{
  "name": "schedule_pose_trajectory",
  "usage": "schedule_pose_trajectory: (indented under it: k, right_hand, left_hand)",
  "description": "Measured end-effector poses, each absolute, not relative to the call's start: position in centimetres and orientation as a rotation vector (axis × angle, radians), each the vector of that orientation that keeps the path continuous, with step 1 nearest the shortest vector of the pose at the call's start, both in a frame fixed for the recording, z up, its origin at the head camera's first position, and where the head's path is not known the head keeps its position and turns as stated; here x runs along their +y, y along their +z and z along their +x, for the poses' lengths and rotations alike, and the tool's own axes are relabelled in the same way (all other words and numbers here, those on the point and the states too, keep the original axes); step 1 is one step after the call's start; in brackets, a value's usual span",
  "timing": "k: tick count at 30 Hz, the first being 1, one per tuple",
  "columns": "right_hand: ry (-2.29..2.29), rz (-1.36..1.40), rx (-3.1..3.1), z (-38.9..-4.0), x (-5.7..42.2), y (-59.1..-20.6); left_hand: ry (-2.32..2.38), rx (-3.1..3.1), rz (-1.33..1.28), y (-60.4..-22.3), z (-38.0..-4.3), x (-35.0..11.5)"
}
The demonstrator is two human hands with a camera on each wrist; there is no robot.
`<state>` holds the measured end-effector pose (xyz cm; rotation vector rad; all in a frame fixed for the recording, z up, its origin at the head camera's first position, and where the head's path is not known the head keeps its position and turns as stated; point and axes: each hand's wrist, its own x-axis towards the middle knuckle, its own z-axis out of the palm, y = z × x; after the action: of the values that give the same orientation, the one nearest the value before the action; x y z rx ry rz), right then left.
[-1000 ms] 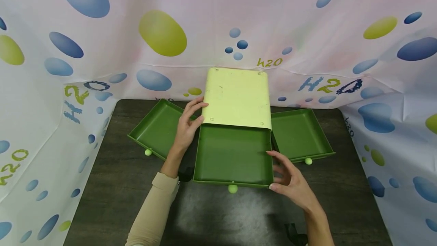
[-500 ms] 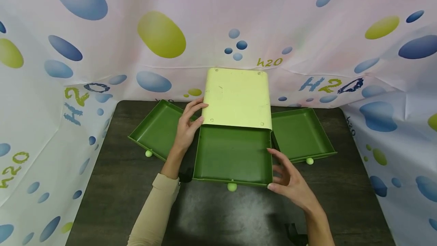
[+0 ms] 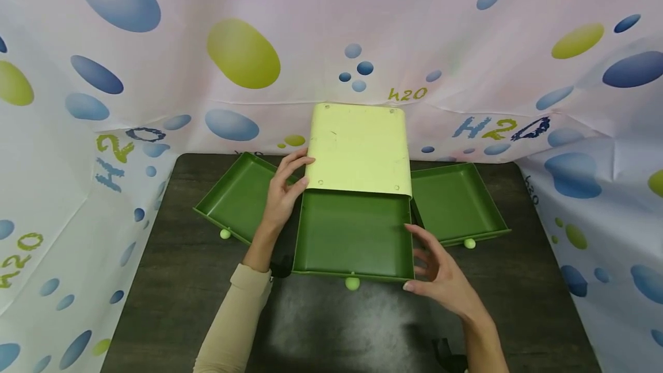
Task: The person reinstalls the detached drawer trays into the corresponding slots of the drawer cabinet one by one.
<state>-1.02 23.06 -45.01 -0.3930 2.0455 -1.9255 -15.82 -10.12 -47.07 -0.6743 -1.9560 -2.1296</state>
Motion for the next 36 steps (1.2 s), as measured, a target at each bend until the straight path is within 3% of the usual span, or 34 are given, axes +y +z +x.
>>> schedule_pose_trajectory:
  k: [12, 23, 36]
  right_hand:
    - [-1.989, -0.377, 2.037, -0.9, 22.9, -45.1]
    - [-1.967, -0.351, 2.061, -1.0, 22.8, -45.1]
    - [-1.962, -0.339, 2.175, -1.2, 22.5, -45.3]
  left_hand:
    - [-2.137, -1.942, -0.688, -46.9, -15.8, -10.1]
    - [-2.112, -2.000, -0.659, -44.4, -14.7, -9.9]
    - [-2.137, -1.946, -0.682, -47.4, -15.8, -10.2]
